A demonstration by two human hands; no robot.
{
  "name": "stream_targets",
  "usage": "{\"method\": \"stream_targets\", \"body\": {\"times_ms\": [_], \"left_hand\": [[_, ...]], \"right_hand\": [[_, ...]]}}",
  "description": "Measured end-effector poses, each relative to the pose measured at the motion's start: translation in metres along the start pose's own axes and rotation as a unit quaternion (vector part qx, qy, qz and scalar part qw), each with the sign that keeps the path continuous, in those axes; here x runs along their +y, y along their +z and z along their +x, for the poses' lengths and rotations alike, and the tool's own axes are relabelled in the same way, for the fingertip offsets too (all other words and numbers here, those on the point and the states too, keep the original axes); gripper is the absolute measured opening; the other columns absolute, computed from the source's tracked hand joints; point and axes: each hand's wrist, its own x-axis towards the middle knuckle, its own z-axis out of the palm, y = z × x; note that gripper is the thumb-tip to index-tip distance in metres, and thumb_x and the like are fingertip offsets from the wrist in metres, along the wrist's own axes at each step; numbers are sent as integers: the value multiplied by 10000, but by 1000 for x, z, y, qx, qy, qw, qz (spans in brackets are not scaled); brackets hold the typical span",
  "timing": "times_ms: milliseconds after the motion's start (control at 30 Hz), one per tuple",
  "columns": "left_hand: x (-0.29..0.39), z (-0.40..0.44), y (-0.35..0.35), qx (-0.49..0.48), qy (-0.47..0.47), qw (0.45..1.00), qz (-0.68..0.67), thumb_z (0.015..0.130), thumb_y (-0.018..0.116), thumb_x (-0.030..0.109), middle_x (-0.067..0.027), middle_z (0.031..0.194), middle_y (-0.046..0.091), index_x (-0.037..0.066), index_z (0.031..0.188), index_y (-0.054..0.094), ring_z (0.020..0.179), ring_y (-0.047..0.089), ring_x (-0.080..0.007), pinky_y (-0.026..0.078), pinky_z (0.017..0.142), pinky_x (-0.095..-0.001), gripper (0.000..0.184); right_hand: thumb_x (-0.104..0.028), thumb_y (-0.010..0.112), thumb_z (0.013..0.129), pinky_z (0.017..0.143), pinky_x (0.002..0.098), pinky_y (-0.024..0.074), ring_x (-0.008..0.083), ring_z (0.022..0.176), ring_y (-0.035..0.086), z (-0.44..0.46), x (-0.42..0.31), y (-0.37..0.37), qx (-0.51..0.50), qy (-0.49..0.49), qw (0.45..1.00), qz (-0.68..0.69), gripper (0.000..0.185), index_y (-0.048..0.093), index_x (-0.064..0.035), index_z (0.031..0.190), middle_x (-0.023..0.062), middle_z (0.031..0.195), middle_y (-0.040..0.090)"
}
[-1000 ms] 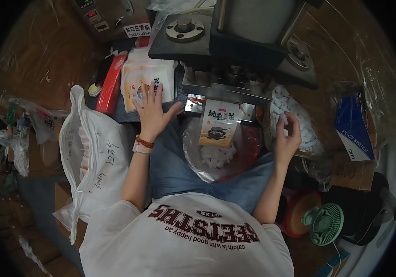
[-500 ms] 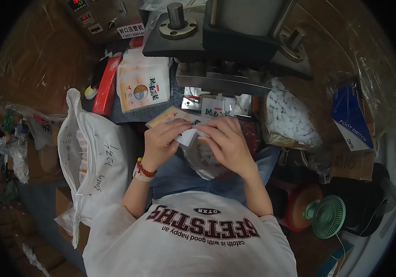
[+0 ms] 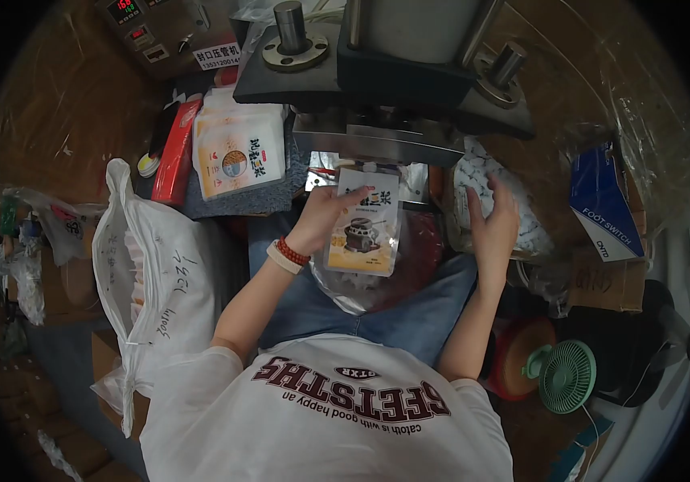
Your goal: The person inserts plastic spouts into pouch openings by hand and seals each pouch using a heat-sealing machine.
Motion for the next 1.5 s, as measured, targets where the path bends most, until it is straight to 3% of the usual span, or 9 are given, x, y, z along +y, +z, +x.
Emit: {"method": "stream_targets", "body": {"times_ms": [67,267,333,367,467,767,1100,1267,1500], "left_hand": [[0,4,0,14,-4,1000,5,875,686,182,-76,944,701,-26,1014,684,789,657,-112,514,693,-242,250],[19,0,-13,26,-10,981,194,863,706,277,-36,855,697,-11,976,684,761,642,-128,489,692,-273,310],[42,-12,-28,184,130,872,435,835,714,389,-79,1028,684,26,1092,650,911,636,-218,465,827,-343,449],[33,-9,-55,285,324,674,600,792,714,473,-113,1303,558,90,1278,549,1173,530,-290,359,1005,-447,641],[18,-30,-104,302,222,478,794,768,704,515,-103,1477,379,141,1391,435,1341,373,-299,230,1093,-513,774],[10,-84,-81,215,318,747,543,701,575,-63,-76,1004,704,85,1073,691,995,662,-270,510,843,-341,417],[27,-92,-9,-13,429,791,435,724,597,-52,-96,934,712,49,1001,713,861,699,-235,531,705,-293,317],[-24,-39,-8,20,86,981,173,902,660,181,-69,772,709,-20,941,717,643,638,-84,500,620,-228,212],[-2,6,-2,-2,13,999,-36,890,654,142,-90,964,698,-26,1027,664,820,663,-120,527,690,-252,217]], "right_hand": [[-164,650,838,875,406,443,330,956,585,-5,27,24,5,-40,967,-251,262,651,-26,1061,126,987,638],[-92,627,816,853,418,443,346,935,586,3,30,26,-109,-7,981,-159,240,651,-12,1040,155,976,637],[-82,621,820,847,427,447,353,934,585,1,34,26,-99,-24,983,-153,245,645,-13,1053,163,984,638],[-72,616,824,841,436,451,360,933,584,-3,36,25,-94,-37,984,-148,250,639,-13,1066,170,992,638],[-28,605,841,815,392,477,313,930,595,-1,20,20,6,-71,990,-121,264,614,-3,1104,152,1015,634],[58,655,825,813,265,501,180,1007,626,-38,-81,16,-149,-36,900,408,283,617,25,1103,79,1092,572],[-26,756,727,922,323,460,242,1015,640,-32,-93,24,-195,-254,877,359,272,678,-21,987,105,1031,675],[-74,733,790,870,304,469,192,986,623,-29,-71,21,-81,45,939,330,329,635,-20,1099,87,975,682],[-148,659,839,904,372,416,276,966,600,2,7,16,27,-36,990,-131,272,632,-31,1082,126,1017,647]]}}
